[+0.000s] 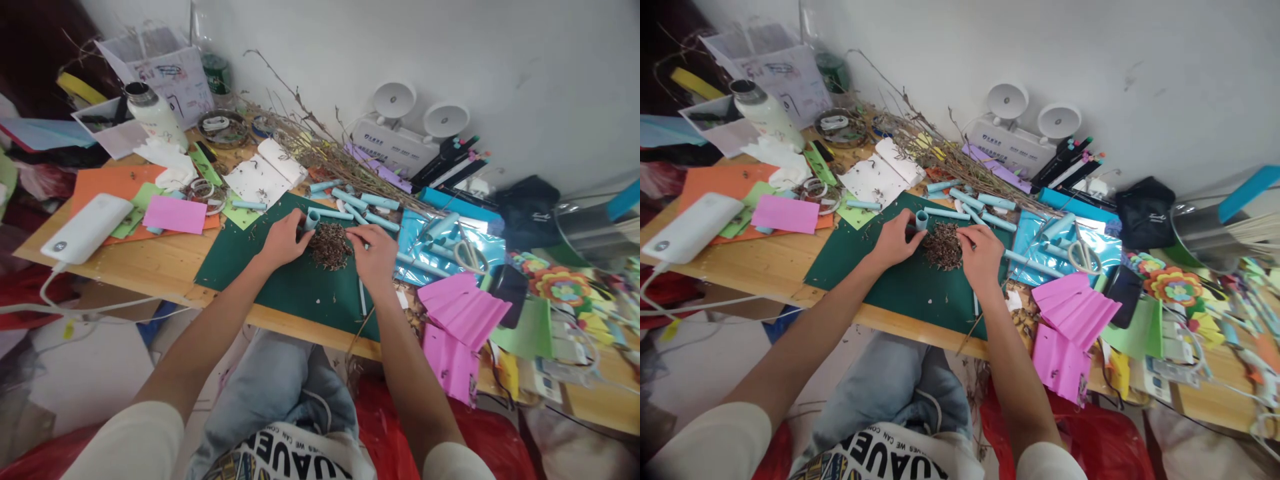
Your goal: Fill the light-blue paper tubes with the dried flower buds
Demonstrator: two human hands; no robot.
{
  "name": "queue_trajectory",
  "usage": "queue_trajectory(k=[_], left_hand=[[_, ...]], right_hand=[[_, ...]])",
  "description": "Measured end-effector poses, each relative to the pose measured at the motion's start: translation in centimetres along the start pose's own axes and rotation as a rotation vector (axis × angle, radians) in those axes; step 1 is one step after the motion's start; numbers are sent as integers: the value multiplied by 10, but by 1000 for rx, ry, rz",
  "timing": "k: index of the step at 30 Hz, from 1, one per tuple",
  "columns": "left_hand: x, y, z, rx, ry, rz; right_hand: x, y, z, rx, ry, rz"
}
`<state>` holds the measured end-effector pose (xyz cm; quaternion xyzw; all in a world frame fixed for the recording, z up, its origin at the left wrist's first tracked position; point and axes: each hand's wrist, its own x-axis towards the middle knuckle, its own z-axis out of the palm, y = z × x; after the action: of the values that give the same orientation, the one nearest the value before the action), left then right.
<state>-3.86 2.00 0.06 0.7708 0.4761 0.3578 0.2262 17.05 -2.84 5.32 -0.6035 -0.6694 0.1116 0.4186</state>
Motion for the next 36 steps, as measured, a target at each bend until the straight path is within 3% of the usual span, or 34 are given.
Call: queue_trajectory(k=[7,10,14,19,27,32,36], left_hand=[[0,1,-1,4,-3,1],[0,1,-1,-16,0,18],[0,0,-1,-15,6,28],[0,-1,0,-11,0,42],[0,2,-1,-27,14,44],[0,0,1,-32,27,59],[1,-2,3,-27,32,50]], right_hand=[[15,-20,5,244,103,125],[23,-36,10,290,132,80],[31,-49,23,212,45,-38],[33,-41,38,72,-75,-171],[30,-41,27,14,-26,-253],[27,-43,28,-165,-234,-345],[34,-47,24,-237,-303,-340]])
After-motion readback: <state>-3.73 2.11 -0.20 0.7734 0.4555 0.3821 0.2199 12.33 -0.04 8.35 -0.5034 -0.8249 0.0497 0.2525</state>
